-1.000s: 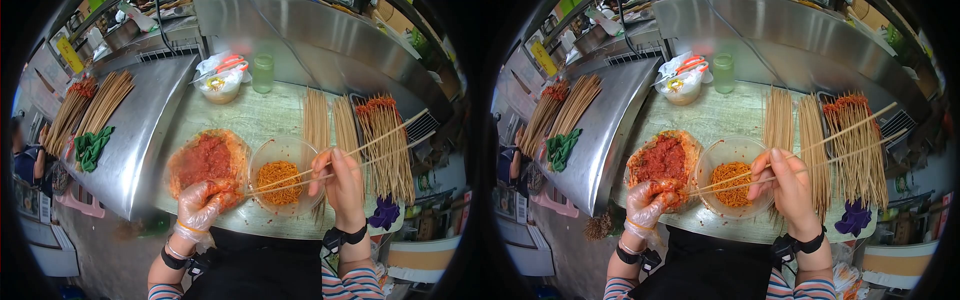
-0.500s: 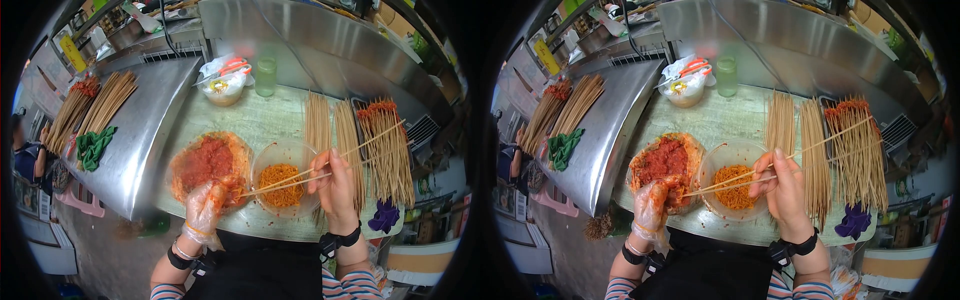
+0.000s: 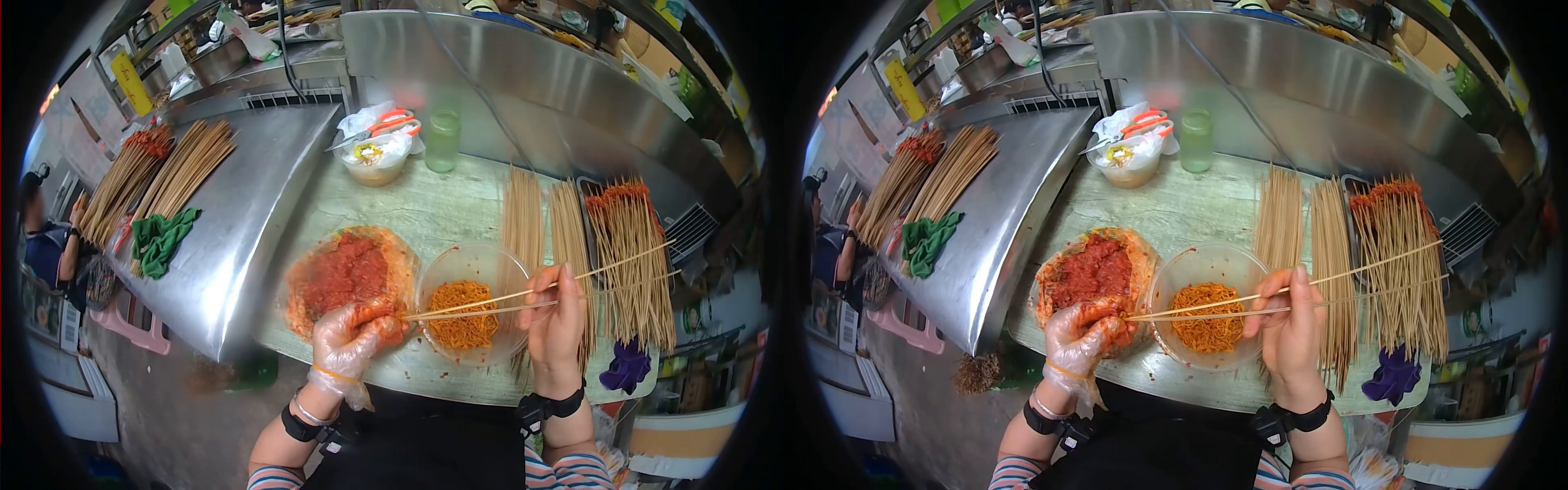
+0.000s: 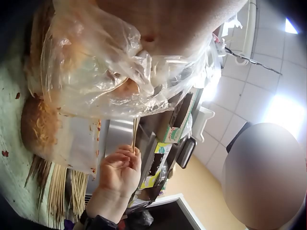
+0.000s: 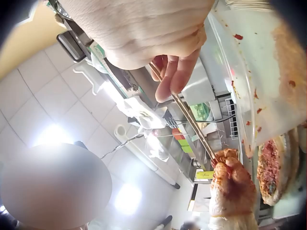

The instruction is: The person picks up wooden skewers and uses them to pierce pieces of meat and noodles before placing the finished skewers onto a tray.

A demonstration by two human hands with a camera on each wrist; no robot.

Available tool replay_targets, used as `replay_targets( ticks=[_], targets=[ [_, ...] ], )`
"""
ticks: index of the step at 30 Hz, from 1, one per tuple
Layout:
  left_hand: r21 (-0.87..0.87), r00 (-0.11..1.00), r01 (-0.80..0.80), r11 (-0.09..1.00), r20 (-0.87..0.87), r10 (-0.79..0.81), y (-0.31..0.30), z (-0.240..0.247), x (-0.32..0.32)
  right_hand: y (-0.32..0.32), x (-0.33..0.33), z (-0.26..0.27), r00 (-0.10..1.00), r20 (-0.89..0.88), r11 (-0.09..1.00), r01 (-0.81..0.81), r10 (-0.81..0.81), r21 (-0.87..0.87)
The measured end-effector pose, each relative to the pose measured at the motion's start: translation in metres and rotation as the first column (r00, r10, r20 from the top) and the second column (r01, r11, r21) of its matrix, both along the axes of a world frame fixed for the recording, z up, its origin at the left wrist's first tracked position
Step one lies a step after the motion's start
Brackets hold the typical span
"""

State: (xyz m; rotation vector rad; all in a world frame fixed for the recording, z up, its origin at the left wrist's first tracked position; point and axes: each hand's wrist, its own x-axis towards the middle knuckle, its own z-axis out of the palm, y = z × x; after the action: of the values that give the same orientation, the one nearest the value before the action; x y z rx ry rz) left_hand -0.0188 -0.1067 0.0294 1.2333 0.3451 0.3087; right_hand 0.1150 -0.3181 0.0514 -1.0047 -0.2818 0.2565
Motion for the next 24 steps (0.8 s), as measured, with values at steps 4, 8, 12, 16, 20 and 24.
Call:
replay_targets(
  ticks=[4,8,12,16,20,24],
  targets=[
    [-0.063,0.999,0.05,0.997,-0.002,-0.05,-0.001,0.0,0.002,0.008,0.003,-0.001,0.996,-0.091,0.999,0.014,-0.01,0.042],
    [-0.094,0.996,0.094,0.991,-0.002,-0.095,-0.002,0.005,0.002,0.01,0.006,-0.008,0.989,-0.133,0.996,-0.059,0.068,0.072],
    [-0.145,0.996,0.09,0.985,0.023,-0.087,-0.001,0.004,0.002,0.007,0.009,-0.008,0.99,-0.101,0.995,-0.096,0.098,0.032],
    [-0.132,0.998,0.07,0.989,0.013,-0.068,-0.002,0.005,0.006,0.006,0.011,-0.003,0.996,-0.042,0.996,-0.081,0.08,-0.038],
    [-0.163,0.998,0.063,0.985,0.01,-0.062,-0.003,0.008,0.008,0.007,0.003,0.013,0.998,0.045,0.991,-0.027,0.034,-0.134],
    [-0.332,0.99,0.138,0.933,0.07,-0.122,0.004,0.0,0.007,0.01,-0.004,0.016,0.994,0.102,0.983,-0.016,0.035,-0.182]
  ],
)
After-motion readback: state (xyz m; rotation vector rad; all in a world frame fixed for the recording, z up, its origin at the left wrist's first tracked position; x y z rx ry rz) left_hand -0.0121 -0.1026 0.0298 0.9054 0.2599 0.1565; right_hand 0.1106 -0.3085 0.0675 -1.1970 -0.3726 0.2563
